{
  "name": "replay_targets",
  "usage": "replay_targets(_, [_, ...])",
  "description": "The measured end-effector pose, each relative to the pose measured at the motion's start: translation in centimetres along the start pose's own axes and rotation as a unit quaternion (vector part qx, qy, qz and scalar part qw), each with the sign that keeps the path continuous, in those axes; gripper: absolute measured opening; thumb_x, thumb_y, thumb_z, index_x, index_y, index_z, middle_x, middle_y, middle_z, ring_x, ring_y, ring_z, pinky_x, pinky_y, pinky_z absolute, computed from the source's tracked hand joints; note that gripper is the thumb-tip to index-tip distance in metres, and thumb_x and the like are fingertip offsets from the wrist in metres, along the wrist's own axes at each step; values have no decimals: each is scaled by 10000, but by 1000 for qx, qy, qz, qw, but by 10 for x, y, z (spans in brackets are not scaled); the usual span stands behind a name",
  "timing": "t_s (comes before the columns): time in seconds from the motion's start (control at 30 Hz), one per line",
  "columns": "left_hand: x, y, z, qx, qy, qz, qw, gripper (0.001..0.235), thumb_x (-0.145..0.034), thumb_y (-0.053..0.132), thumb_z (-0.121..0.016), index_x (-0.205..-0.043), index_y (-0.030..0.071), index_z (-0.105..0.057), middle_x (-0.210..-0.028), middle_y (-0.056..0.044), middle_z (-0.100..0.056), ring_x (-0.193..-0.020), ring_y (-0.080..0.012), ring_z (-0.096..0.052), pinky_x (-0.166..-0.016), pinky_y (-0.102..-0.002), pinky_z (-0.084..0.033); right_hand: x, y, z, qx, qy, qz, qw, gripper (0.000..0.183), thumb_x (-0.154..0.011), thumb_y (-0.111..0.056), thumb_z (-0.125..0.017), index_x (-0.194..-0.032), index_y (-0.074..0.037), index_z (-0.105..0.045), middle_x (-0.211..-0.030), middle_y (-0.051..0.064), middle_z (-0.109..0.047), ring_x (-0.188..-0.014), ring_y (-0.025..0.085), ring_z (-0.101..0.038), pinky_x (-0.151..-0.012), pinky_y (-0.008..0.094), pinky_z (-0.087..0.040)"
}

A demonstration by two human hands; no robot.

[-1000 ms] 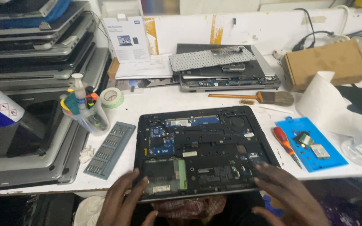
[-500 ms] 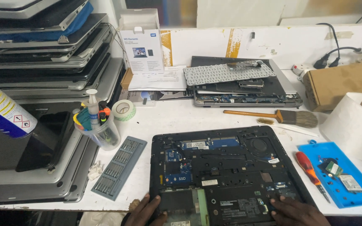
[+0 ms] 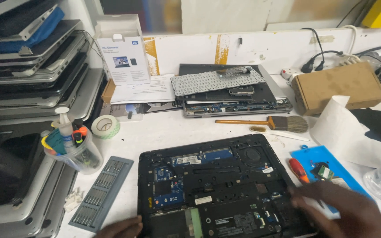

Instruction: The person cleans a RAM module and an SSD with a brush, then installs them into a disassembled laptop. They also use a screwdriver to secure the SSD.

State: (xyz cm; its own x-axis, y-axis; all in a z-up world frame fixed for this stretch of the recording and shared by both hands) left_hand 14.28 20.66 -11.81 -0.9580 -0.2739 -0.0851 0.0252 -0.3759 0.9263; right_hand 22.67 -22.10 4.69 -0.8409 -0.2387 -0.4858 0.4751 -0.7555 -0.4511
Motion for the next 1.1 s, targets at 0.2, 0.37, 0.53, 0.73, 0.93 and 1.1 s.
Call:
replay_targets(0.2, [-32,232,-9,-278,51,-447,849,197,-788,255,-696,-922,113,-673,-902,-47,-704,-776,-214,-677,-690,-343,-531,-138,-4,-35,23,-40,159,986,163,-845,-212,-598,-932,-151,-723,-876,11,-754,-718,167,-709,-642,318,-503])
replay_targets(0.37, [-145,270,-42,-306,-94,-340,884,274,-825,139,-614,-1048,-14,-655,-905,-245,-677,-870,-439,-669,-674,-495,-554,-236,9,-89,41,-30,137,989,252,-822,-61,-617,-1060,-101,-687,-887,157,-689,-838,380,-656,-714,459,-518])
replay_targets(0.53, [-244,232,-101,-369,-156,-303,865,245,-853,139,-531,-1003,17,-680,-867,-196,-696,-845,-389,-684,-696,-478,-549,-283,33,-127,161,-143,67,974,464,-826,-288,-671,-1268,-187,-573,-1232,150,-596,-1146,357,-583,-957,474,-474])
replay_targets(0.73, [-259,235,-132,-393,-190,-288,853,288,-849,134,-506,-1059,2,-653,-836,-177,-688,-799,-318,-700,-683,-409,-575,-280,12,-125,205,-162,145,954,266,-938,-283,-524,-1088,-112,-662,-1054,119,-687,-1025,284,-656,-844,388,-543])
replay_targets(0.93, [-277,227,-144,-398,-176,-294,851,258,-879,126,-482,-1010,0,-666,-801,-163,-662,-790,-273,-665,-680,-369,-560,-292,20,-132,211,-130,176,953,250,-942,-300,-518,-1029,-130,-679,-943,88,-701,-894,257,-685,-716,351,-554])
replay_targets(1.1, [-274,239,-149,-462,-123,-338,810,219,-865,106,-533,-988,-1,-679,-839,-149,-632,-861,-244,-608,-735,-338,-547,-294,16,-128,229,-134,136,954,216,-935,-270,-543,-1022,-127,-680,-941,73,-689,-915,238,-673,-751,338,-555])
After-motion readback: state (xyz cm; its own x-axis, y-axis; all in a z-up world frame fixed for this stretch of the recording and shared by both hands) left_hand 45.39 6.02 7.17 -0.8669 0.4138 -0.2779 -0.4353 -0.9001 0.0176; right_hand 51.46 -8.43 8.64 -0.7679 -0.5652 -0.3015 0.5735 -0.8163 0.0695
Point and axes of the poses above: each hand's wrist, its own x-axis away from the middle knuckle, its own z-axis out of the back of the hand, y = z × x, the point moved 5 cm from there along -x, towards the middle knuckle
